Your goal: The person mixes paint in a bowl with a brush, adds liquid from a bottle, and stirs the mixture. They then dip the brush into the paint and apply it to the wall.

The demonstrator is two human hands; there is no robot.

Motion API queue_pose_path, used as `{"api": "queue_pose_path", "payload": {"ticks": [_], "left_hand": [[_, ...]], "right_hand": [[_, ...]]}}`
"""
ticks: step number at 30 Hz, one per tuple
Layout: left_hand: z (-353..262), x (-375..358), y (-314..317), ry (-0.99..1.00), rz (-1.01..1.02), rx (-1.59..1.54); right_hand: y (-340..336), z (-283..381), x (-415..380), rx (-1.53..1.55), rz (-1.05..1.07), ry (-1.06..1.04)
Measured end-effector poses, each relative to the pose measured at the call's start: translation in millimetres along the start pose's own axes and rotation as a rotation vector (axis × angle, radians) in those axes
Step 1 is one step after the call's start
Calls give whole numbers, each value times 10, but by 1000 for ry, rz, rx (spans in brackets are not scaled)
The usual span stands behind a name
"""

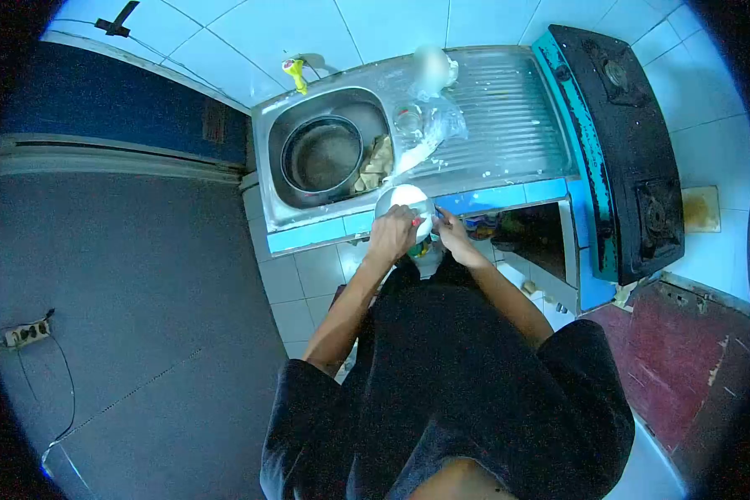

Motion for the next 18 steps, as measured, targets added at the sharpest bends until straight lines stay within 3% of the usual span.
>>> {"api": "queue_pose_path", "payload": {"ticks": [9, 11, 14, 18], "left_hand": [[341, -198, -122, -387, 89, -181], [337, -167, -44, -450, 213, -253], [507, -150, 271, -411, 118, -241], [491, -18, 182, -447, 10, -145]], "right_hand": [[7, 150, -175, 222, 86, 94], [15, 140, -135, 148, 123, 34], [42, 81, -73, 185, 95, -77], [44, 32, -28, 116, 159, -85]]}}
Point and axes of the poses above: each hand's wrist, its own x-axis towards the middle knuckle, its own y-axis out of the palm, z = x × y, the point moved 5 cm from there along x, towards the middle knuckle, and after that the axes turned 6 degrees about y, right-handed, at the moved point
